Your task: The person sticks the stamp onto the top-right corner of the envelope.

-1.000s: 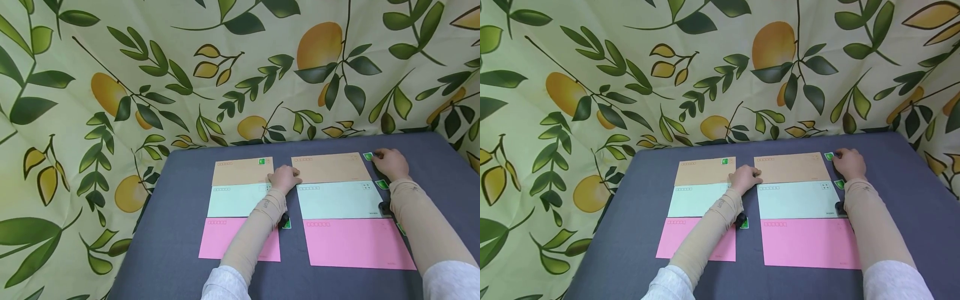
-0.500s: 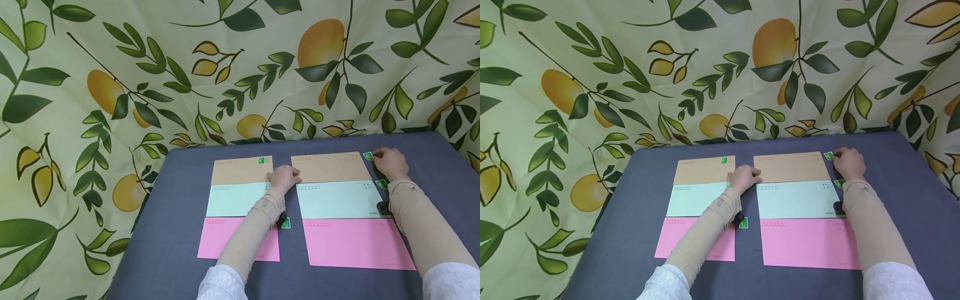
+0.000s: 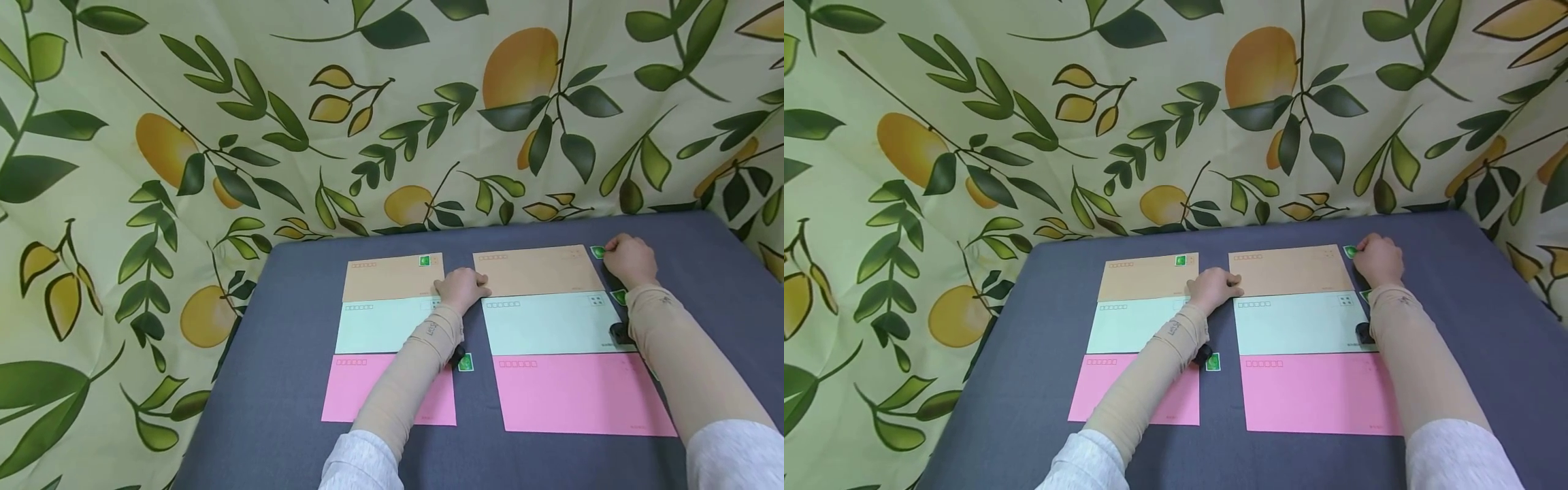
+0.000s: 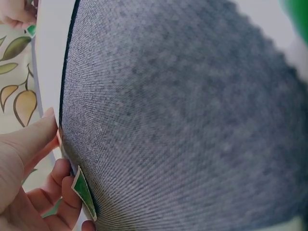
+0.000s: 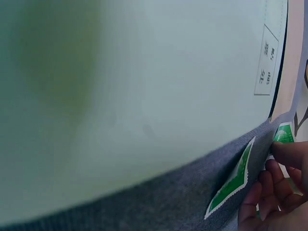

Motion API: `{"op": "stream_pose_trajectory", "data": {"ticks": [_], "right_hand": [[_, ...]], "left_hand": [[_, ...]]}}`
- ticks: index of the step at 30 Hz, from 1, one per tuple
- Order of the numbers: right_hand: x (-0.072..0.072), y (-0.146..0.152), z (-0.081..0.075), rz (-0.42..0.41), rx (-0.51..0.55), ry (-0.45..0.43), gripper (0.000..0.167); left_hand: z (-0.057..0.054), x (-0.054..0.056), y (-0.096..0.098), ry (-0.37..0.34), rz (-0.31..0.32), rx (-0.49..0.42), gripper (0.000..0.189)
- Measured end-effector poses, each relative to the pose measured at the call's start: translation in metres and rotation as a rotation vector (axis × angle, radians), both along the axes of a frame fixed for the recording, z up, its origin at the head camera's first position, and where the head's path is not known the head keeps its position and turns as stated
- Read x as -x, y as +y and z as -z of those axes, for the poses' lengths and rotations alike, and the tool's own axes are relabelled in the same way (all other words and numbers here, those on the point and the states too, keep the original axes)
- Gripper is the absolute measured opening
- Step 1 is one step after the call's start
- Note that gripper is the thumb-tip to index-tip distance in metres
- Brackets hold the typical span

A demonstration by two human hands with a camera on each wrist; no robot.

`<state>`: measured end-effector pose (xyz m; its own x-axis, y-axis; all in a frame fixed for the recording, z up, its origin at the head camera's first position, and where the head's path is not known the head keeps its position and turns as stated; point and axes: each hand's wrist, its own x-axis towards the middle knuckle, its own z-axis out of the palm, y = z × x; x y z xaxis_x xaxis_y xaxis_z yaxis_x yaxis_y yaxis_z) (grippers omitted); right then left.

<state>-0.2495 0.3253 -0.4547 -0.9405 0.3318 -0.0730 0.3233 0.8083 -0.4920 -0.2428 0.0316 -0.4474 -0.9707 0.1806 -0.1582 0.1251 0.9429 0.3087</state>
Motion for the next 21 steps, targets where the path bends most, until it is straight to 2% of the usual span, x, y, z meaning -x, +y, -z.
{"op": "stream_pose_trajectory", "data": {"ticks": [6,14,17,21], "right_hand": [[-0.003,0.003,-0.003,-0.022,0.027,0.056,0.024],[-0.006,0.008,-0.006,0.019,0.126,0.048,0.029],[0.0,0.016,0.003,0.041,0.166,0.065,0.032],[0.019,0.032,0.03,0.075,0.198,0.098,0.038]], "left_hand": [[-0.003,-0.001,0.0,0.002,-0.004,-0.005,0.03],[0.0,-0.001,0.0,0.002,0.008,0.006,0.031],[-0.001,-0.002,-0.001,0.0,0.007,0.002,0.03],[-0.002,-0.003,-0.001,0.003,0.013,0.002,0.032]]}}
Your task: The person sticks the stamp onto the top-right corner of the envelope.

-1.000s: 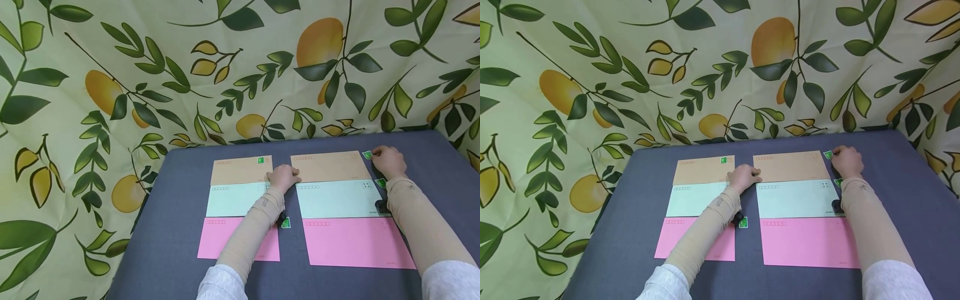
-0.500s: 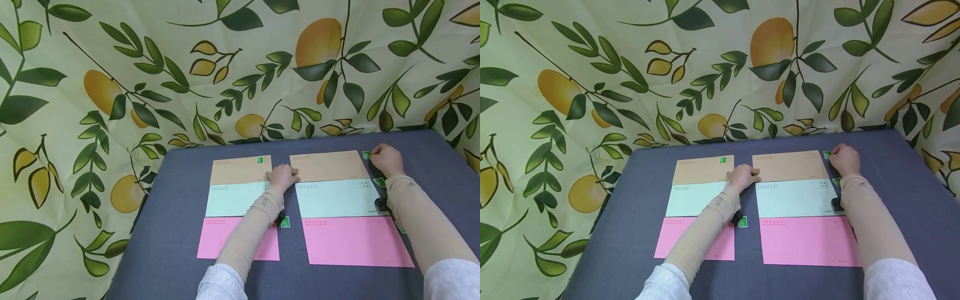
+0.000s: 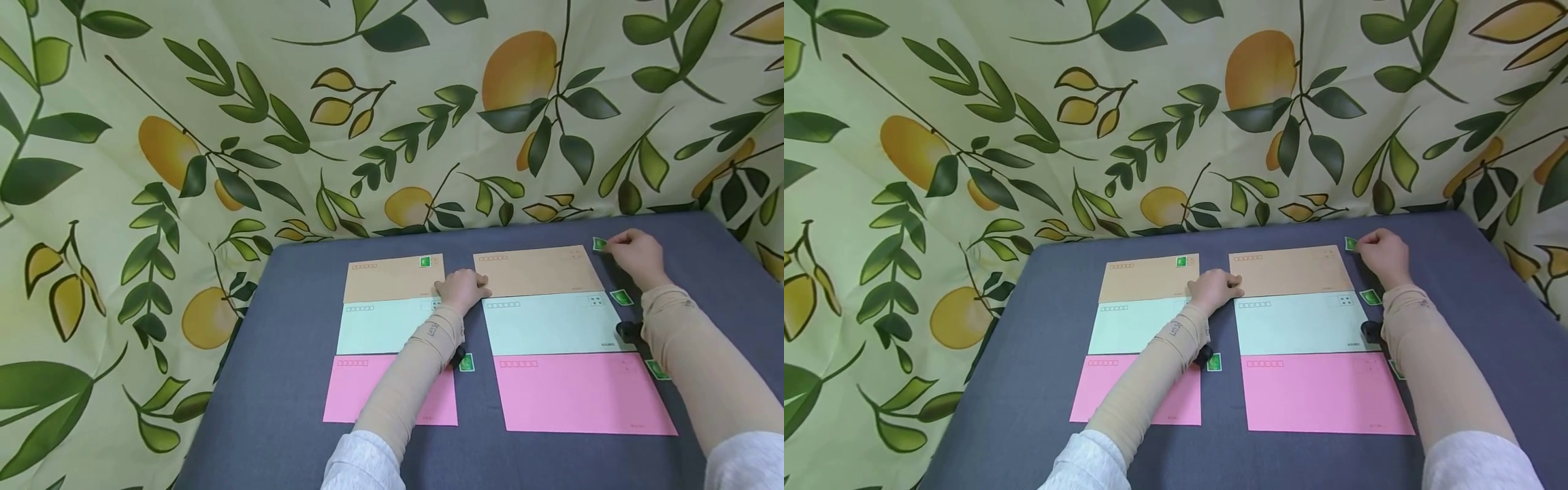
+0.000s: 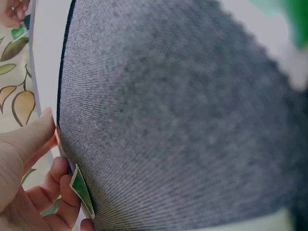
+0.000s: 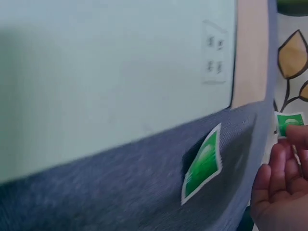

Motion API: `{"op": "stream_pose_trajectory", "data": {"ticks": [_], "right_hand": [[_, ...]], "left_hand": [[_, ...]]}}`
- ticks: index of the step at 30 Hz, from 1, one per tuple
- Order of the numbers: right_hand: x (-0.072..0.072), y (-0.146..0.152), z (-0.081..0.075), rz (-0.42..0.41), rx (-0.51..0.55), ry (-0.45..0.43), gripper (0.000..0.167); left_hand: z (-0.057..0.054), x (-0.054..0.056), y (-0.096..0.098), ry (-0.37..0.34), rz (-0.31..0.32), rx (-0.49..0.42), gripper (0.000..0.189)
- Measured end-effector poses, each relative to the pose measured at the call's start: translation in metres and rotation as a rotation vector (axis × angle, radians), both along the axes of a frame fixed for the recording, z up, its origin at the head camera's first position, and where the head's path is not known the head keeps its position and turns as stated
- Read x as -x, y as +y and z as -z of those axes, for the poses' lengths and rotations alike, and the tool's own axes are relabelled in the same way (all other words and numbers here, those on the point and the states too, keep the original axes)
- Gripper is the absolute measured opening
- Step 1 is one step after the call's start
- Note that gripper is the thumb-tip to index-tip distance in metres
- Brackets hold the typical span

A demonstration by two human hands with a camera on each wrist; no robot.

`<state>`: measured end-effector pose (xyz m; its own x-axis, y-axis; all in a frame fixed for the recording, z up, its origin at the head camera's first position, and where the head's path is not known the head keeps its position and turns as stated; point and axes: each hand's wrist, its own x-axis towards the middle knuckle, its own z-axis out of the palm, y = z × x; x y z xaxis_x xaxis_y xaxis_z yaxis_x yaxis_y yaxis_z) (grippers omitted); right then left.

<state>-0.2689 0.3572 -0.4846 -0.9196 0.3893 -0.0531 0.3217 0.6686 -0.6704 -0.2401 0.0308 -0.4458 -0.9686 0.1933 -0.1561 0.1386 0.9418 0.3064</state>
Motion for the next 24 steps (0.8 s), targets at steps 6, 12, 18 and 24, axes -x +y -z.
{"op": "stream_pose_trajectory", "data": {"ticks": [6,12,18,24], "right_hand": [[0.015,-0.003,0.013,-0.036,0.096,0.031,0.046],[0.004,-0.032,-0.012,-0.092,0.117,-0.001,0.032],[-0.007,-0.051,-0.03,-0.15,0.13,-0.029,0.033],[-0.003,-0.054,-0.026,-0.137,0.14,-0.055,0.036]], "left_hand": [[0.002,0.001,0.0,0.005,0.005,0.004,0.032],[0.005,0.001,-0.001,0.01,0.013,0.008,0.032],[0.004,0.001,-0.001,0.008,0.015,-0.01,0.033],[0.001,0.0,-0.002,0.01,0.014,-0.01,0.033]]}}
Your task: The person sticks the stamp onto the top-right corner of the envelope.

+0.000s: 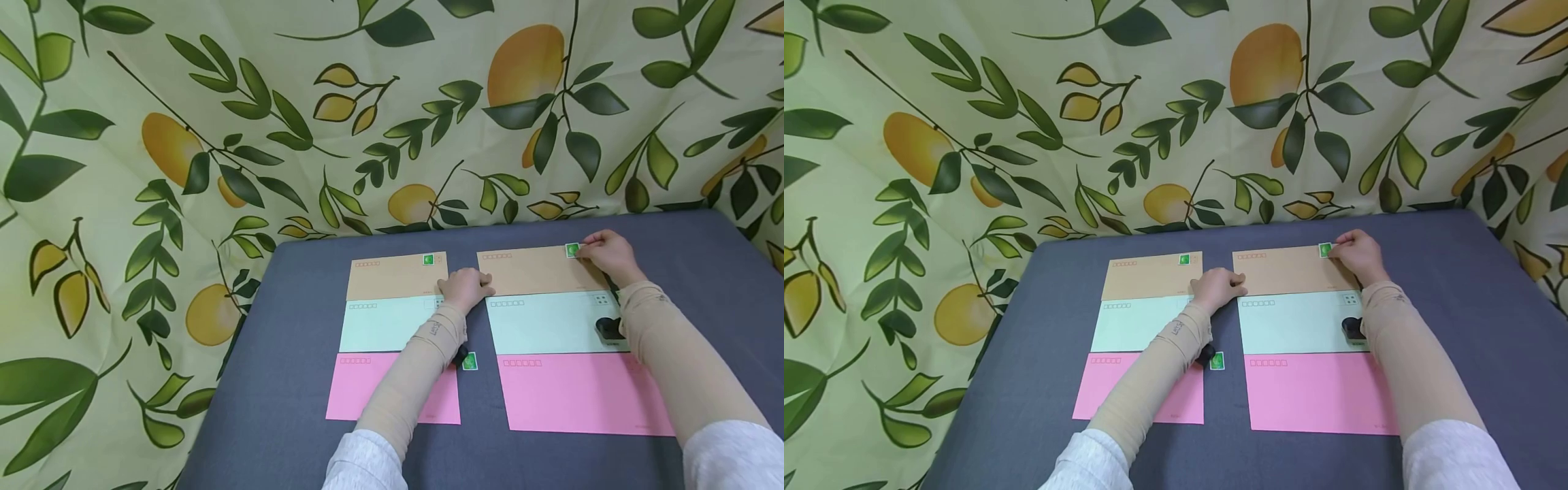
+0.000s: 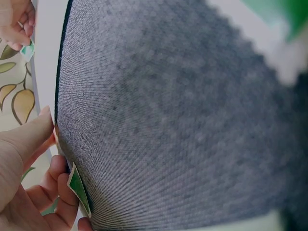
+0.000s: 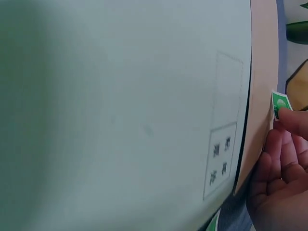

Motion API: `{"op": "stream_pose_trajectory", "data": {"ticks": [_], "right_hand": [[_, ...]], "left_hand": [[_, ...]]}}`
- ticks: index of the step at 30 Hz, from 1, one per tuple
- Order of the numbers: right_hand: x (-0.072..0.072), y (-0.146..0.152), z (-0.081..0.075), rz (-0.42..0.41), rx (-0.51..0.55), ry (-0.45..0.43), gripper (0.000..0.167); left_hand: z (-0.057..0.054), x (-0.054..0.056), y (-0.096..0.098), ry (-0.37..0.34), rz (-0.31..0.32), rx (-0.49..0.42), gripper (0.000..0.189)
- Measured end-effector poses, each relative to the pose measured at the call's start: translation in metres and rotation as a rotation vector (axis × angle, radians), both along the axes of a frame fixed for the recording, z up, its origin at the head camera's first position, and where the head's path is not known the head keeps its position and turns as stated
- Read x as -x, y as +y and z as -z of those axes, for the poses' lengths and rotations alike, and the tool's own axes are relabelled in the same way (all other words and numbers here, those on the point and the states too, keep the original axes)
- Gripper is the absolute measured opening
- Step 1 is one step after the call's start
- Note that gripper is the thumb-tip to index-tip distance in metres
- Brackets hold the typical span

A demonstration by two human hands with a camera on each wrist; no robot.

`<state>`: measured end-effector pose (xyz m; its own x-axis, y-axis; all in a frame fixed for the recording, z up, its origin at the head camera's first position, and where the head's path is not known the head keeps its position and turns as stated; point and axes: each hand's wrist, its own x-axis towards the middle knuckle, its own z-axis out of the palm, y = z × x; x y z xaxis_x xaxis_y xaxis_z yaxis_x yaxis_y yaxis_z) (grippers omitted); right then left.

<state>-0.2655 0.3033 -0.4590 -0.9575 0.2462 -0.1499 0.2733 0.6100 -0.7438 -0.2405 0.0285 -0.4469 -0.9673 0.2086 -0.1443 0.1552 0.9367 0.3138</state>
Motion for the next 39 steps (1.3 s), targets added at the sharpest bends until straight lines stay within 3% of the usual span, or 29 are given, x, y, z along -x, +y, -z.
{"op": "stream_pose_trajectory", "data": {"ticks": [17,39], "right_hand": [[0.0045,-0.0063,0.0013,-0.009,-0.019,-0.054,0.038],[0.0054,-0.0051,-0.0047,-0.06,-0.074,-0.069,0.029]], "left_hand": [[0.0011,0.0004,0.0004,0.008,0.009,0.02,0.034],[0.0004,-0.001,0.0,0.004,0.011,0.008,0.034]]}}
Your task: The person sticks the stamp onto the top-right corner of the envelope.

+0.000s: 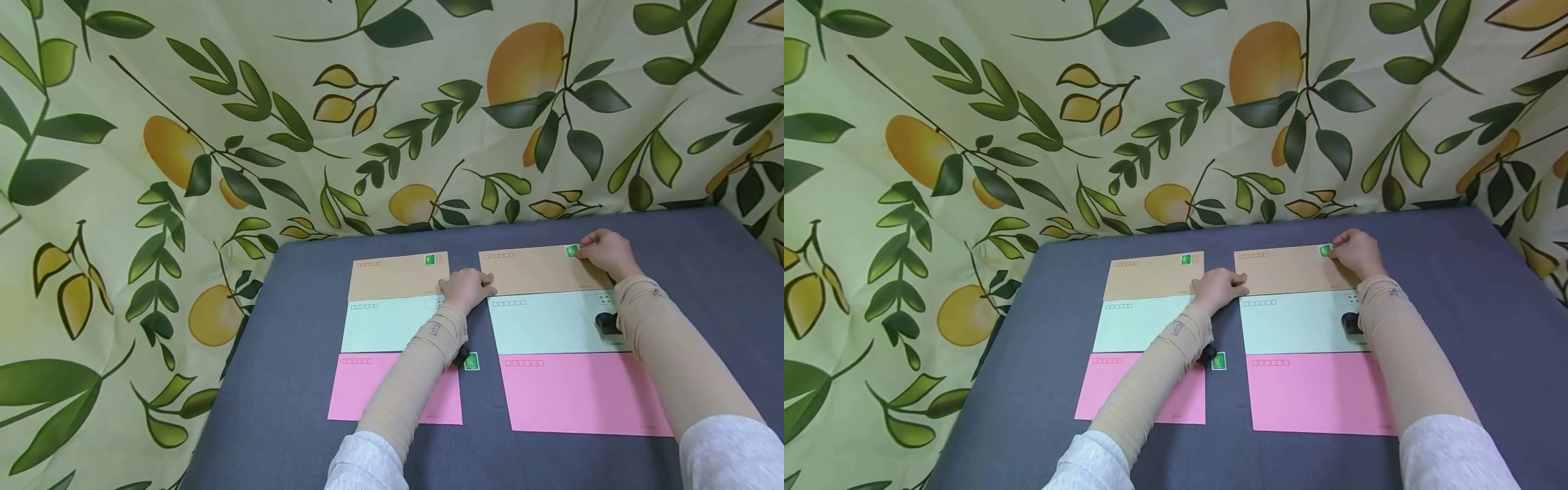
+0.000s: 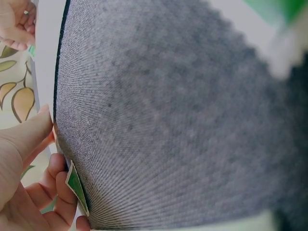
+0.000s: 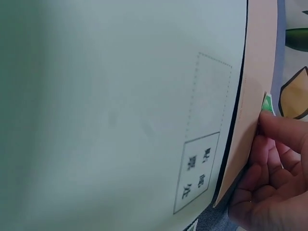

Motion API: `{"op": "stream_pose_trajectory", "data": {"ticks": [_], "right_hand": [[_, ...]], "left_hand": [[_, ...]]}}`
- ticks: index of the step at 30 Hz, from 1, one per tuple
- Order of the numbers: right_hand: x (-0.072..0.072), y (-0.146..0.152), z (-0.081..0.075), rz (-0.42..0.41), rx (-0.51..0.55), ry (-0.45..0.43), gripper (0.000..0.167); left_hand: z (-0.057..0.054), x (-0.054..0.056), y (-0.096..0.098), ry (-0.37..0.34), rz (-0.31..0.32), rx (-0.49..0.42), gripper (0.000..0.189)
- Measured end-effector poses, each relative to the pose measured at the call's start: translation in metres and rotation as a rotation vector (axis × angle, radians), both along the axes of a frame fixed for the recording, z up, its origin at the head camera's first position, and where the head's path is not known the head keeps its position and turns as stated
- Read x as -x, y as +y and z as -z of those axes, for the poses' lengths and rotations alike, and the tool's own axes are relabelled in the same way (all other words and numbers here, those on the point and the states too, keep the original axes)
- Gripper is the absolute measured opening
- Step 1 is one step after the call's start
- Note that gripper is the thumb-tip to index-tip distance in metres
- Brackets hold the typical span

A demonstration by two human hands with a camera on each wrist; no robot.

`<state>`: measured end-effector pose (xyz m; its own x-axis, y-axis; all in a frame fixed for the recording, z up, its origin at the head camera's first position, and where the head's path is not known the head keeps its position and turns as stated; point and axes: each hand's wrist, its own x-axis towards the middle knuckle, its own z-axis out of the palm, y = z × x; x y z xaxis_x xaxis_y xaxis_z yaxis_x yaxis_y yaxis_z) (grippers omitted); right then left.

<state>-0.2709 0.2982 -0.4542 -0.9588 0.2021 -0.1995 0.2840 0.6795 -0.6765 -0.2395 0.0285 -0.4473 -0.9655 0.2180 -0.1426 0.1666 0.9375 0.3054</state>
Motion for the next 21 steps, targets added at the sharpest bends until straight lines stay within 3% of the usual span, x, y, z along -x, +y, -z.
{"op": "stream_pose_trajectory", "data": {"ticks": [21], "right_hand": [[0.0003,-0.0003,0.0008,0.009,-0.034,0.018,0.023]], "left_hand": [[0.0011,0.0022,-0.0004,-0.001,0.002,0.001,0.035]]}}
